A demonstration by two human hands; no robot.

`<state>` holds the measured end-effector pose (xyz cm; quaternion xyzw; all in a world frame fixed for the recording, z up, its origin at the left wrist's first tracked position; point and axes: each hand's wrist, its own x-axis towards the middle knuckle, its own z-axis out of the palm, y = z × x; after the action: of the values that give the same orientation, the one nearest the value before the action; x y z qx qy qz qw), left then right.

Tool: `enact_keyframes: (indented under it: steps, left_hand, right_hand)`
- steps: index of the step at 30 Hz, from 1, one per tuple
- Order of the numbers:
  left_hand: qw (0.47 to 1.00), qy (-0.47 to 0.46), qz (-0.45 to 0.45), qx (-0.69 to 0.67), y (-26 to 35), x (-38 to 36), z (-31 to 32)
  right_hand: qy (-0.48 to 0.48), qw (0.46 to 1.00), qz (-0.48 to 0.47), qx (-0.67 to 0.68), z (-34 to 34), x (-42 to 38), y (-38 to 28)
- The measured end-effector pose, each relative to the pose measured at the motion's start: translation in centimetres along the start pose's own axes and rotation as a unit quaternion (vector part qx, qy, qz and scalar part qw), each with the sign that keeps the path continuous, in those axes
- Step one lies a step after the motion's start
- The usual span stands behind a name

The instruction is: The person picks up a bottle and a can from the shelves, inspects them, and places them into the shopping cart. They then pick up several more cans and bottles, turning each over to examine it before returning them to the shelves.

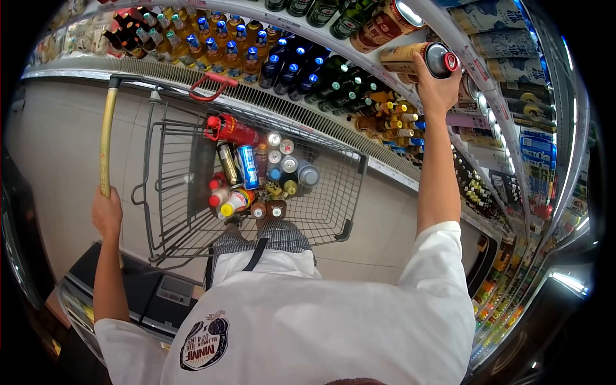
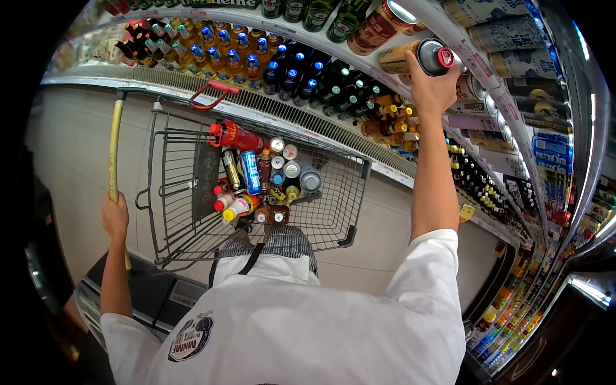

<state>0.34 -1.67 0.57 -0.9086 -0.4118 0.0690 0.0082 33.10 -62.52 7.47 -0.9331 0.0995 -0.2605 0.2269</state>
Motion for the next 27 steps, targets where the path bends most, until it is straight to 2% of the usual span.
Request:
enact_keyframes:
  steps: [12,21,27]
  left_hand:
    - [1.0,0.001,0.001,0.008,0.4,0.0,-0.1]
    - [1.0,-0.008,-0.003,-0.002,0.8,-0.2,-0.7]
    - [1.0,0.008,0.002,0.014,0.8,-0.1,-0.5]
  right_hand:
    - [-0.082,0.996,-0.024,-0.013,1.9,3.0,0.9]
    - [-0.032,0.996,-0.056,-0.06,3.0,3.9,0.6]
    - [0.042,0.992,-0.103,-0.054,5.2,1.4,2.1]
